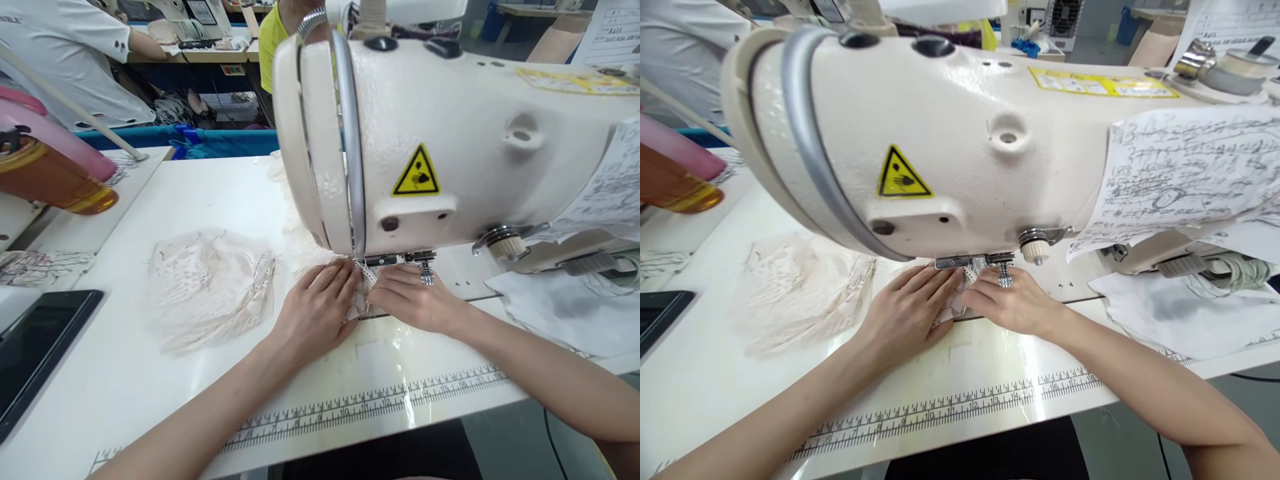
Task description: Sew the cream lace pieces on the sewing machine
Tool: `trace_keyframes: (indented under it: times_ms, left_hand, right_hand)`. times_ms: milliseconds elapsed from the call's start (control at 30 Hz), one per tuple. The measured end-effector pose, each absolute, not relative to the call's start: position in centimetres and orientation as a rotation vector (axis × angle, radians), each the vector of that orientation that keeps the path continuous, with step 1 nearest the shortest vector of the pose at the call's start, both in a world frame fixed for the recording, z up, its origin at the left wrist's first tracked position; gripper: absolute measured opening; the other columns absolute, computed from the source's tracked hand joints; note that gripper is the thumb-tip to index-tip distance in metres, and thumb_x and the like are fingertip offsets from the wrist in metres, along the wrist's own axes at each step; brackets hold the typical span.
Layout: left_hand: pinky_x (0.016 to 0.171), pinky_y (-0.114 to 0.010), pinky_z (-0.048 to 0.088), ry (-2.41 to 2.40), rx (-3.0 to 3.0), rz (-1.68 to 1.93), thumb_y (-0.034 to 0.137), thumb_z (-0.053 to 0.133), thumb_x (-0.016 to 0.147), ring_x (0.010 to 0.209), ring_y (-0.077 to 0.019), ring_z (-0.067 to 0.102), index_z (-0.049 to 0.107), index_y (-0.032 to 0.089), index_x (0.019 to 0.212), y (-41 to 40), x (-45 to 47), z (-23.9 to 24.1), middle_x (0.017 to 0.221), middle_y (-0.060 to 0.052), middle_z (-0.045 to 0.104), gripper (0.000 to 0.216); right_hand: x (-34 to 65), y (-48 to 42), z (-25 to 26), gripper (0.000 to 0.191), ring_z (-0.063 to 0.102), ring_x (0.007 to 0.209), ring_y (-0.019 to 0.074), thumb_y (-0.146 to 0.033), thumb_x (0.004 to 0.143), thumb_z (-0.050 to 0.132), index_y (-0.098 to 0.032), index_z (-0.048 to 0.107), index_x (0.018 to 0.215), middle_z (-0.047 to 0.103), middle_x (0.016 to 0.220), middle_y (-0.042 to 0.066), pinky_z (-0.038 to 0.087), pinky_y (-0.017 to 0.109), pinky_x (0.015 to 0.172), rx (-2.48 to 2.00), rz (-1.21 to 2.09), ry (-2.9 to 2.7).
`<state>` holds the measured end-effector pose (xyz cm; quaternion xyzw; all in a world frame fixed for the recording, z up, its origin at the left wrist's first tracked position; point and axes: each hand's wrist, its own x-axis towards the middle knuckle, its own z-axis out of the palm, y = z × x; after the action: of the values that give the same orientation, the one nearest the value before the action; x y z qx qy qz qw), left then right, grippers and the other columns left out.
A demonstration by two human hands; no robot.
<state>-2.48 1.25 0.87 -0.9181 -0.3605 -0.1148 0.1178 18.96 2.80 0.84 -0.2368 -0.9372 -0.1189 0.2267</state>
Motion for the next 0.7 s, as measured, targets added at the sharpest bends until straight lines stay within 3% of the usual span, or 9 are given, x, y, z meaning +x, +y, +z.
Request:
trace_keyframes:
  times_ms: [233, 400, 533, 700]
  left_hand:
    - [0.093, -0.047, 0.048, -1.086, -2.678, -0.338, 0.037, 0.053, 0.083, 0.114, -0.0328, 0.058, 0.054, 0.004, 0.128, 1.31, -2.28, 0.74, 0.125, -0.018, 0.061, 0.056]
    - [0.096, -0.048, 0.048, -1.042, -2.707, -0.4, 0.03, 0.052, 0.086, 0.115, -0.0312, 0.058, 0.055, 0.009, 0.127, 1.3, -2.38, 0.52, 0.127, -0.016, 0.06, 0.046]
    - [0.1, -0.039, 0.049, -0.841, -2.746, -0.528, 0.02, 0.045, 0.092, 0.117, -0.023, 0.058, 0.059, 0.01, 0.117, 1.28, -2.38, 0.55, 0.125, -0.01, 0.062, 0.031]
    - [0.093, -0.035, 0.054, -0.848, -2.727, -0.566, 0.018, 0.044, 0.094, 0.11, -0.0221, 0.063, 0.062, 0.008, 0.108, 1.38, -2.54, 0.82, 0.117, -0.011, 0.066, 0.025]
  right_hand:
    - [19.11, 2.64, 1.39, 0.019, 0.056, 0.071, 0.0094, -0.008, 0.089, 0.046, -0.021, 0.057, 0.081, 0.063, 0.072, -0.004, 0.034, 0.026, 0.054, -0.769, -0.465, -2.554]
    - [19.1, 2.5, 1.58, 0.017, 0.056, 0.068, 0.0103, -0.013, 0.091, 0.048, -0.022, 0.06, 0.084, 0.065, 0.071, -0.003, 0.039, 0.026, 0.061, -0.859, -0.395, -2.527]
    - [19.16, 2.66, 1.7, 0.015, 0.058, 0.067, 0.0098, -0.012, 0.089, 0.052, -0.022, 0.062, 0.084, 0.067, 0.072, -0.004, 0.041, 0.025, 0.061, -0.828, -0.433, -2.512]
    - [19.21, 2.82, 0.76, 0.02, 0.064, 0.085, 0.011, -0.008, 0.09, 0.049, -0.021, 0.063, 0.095, 0.071, 0.094, -0.001, 0.05, 0.026, 0.073, -0.703, -0.127, -2.574]
